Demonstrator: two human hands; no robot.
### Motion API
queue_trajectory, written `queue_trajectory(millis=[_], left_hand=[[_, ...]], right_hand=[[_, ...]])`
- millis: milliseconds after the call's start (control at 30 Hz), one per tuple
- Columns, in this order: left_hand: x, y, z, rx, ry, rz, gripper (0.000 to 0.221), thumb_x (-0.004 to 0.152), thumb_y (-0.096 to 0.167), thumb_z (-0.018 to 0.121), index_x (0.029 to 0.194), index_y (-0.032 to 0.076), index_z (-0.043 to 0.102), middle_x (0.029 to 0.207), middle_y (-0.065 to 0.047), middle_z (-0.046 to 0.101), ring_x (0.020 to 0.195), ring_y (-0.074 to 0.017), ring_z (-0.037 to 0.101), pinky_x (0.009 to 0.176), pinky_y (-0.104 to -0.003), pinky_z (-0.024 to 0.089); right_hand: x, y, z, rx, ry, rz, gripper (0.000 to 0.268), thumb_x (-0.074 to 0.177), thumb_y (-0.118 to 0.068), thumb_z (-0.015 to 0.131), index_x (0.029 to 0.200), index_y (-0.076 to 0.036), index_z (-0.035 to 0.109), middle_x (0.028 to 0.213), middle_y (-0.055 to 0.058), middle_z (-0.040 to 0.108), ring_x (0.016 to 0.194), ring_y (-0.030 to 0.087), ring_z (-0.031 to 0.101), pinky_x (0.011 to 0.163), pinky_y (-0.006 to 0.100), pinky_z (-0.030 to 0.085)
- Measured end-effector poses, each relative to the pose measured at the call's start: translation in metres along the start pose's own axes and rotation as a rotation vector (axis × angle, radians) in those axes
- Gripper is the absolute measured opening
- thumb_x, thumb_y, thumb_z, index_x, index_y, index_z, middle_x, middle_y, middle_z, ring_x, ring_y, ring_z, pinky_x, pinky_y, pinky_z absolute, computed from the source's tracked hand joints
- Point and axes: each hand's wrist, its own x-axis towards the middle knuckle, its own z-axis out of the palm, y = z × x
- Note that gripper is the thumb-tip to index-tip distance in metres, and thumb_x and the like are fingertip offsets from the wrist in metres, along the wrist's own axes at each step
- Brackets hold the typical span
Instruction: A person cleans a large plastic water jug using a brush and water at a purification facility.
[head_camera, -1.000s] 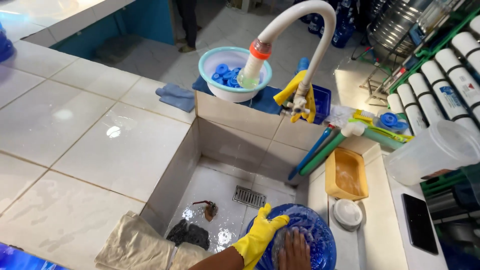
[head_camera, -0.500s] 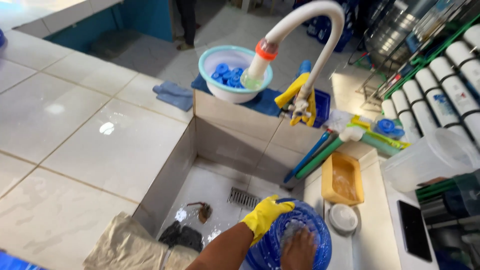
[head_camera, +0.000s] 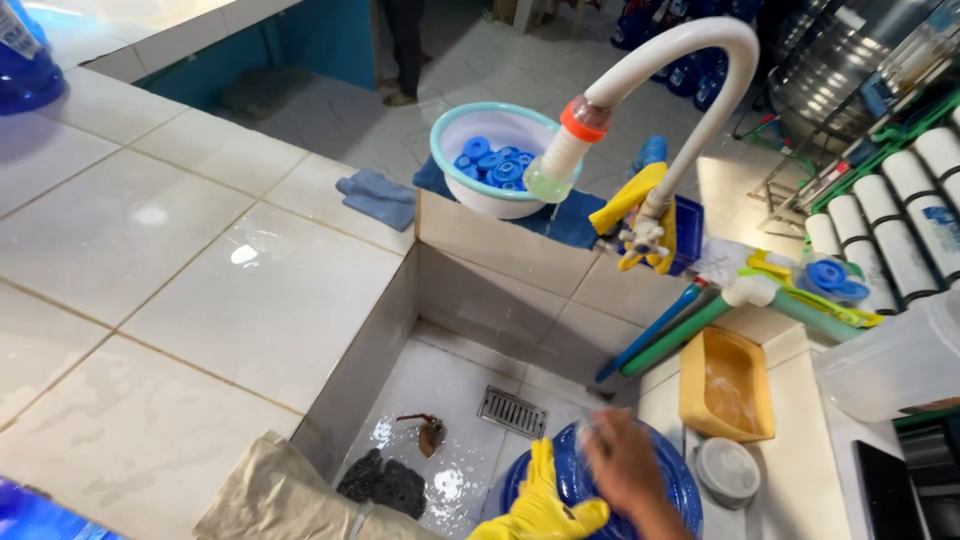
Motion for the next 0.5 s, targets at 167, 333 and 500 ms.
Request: queue_trajectory(millis=[167,333,500], left_hand=[[-0.015,0.034,-0.051,-0.200,-0.343,-0.137,0.130,0.066,0.070,0.069,0.162,0.020,-0.004,0.168,-0.013,-0.004,0.156,-0.0319,0.001,0.127,-0.047,0.013],[-0.033,0.009,-0.024,-0.105,-0.240,-0.088,0.133,0.058,0.091,0.057,0.158,0.014,0.015,0.158,-0.019,0.019,0.146,-0.0394,0.022,0.120,-0.052,0.023],[-0.016,0.020,-0.036,-0.037,-0.114,-0.038,0.148,0.051,0.113,0.045,0.154,0.008,0.034,0.149,-0.026,0.043,0.136,-0.0471,0.042,0.114,-0.056,0.034]], right_hand=[[0.009,-0.068,-0.027,-0.004,-0.076,-0.007,0.036,0.091,-0.026,0.044,0.059,-0.010,0.043,0.068,0.002,0.051,0.071,0.020,0.046,0.070,0.041,0.041],[0.046,0.044,0.005,-0.379,-0.214,-0.124,0.023,0.086,-0.028,0.053,0.099,-0.019,0.070,0.103,0.010,0.075,0.100,0.034,0.069,0.083,0.051,0.054],[0.014,0.019,-0.003,-0.230,-0.122,0.208,0.068,0.102,-0.051,0.012,0.142,-0.027,0.061,0.169,-0.002,0.029,0.162,0.026,0.012,0.133,0.047,0.009]])
